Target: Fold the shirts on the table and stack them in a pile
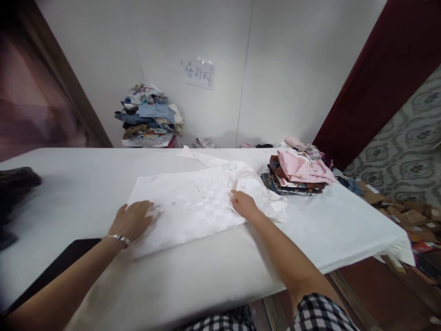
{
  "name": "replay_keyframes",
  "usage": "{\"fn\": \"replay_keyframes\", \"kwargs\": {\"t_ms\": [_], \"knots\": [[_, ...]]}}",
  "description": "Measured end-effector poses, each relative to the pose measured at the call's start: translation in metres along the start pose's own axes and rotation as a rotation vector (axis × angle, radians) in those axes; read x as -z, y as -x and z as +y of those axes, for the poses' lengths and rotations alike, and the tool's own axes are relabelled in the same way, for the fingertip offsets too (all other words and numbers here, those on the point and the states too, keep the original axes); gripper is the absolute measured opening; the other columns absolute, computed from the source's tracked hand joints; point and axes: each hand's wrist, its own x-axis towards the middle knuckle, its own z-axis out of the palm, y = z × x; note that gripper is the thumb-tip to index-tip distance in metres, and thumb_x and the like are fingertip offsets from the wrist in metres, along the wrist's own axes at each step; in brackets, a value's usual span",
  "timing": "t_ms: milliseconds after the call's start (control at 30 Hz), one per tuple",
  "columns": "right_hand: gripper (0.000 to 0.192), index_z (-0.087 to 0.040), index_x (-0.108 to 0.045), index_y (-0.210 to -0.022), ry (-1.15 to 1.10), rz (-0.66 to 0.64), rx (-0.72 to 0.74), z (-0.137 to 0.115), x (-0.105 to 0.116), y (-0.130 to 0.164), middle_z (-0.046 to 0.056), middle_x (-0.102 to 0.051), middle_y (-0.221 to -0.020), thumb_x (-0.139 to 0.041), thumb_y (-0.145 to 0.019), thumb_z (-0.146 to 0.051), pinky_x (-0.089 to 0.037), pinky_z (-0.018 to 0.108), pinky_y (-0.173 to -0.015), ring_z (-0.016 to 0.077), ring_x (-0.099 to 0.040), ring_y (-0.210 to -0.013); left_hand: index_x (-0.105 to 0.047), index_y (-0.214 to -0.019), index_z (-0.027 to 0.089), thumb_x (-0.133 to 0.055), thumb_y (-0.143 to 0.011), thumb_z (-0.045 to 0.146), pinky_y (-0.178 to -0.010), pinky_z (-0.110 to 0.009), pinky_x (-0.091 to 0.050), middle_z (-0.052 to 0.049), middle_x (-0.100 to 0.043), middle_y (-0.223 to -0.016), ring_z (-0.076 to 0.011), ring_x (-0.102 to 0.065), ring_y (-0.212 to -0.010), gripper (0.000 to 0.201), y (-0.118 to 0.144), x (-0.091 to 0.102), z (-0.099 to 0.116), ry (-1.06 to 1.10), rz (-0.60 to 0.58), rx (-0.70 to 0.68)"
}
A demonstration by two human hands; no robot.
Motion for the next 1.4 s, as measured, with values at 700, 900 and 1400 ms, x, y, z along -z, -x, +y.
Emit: {"fn": "replay_keyframes", "kwargs": {"t_ms": [700,900,1400], "knots": [[0.026,-0.012,-0.062,-0.104,-0.173,0.221,-0.374,0.122,0.03,-0.1,0.006,-0.064,-0.102,-0.054,-0.091,-0.033,-0.052,0.036,-0.079,0.0187,-0.062,-0.091,-0.049,-0.135,0.025,-0.038,-0.086,0.046,-0.111,-0.055,-0.025,-0.006,-0.038,-0.148,-0.0289,-0.031,-0.138,0.055,0.042,-0.064,0.006,0.103,0.065,-0.153],[0.033,-0.016,-0.055,-0.118,-0.102,0.15,-0.424,0.122,0.019,-0.143,0.009,-0.057,-0.118,-0.057,-0.09,-0.034,-0.051,0.042,-0.085,0.0207,-0.059,-0.101,-0.047,-0.137,0.028,-0.039,-0.085,0.05,-0.112,-0.054,-0.023,-0.003,-0.037,-0.148,-0.0272,-0.032,-0.138,0.057,0.042,-0.073,0.002,0.079,0.079,-0.128],[0.038,-0.017,-0.058,-0.069,-0.299,0.465,0.086,-0.001,0.117,-0.117,0.002,-0.062,-0.074,-0.035,-0.091,-0.039,-0.042,0.025,-0.066,0.0165,-0.055,-0.075,-0.048,-0.135,0.027,-0.043,-0.084,0.051,-0.111,-0.054,-0.025,-0.004,-0.039,-0.147,-0.029,-0.032,-0.137,0.057,0.04,-0.069,0.006,0.13,0.065,-0.113]]}}
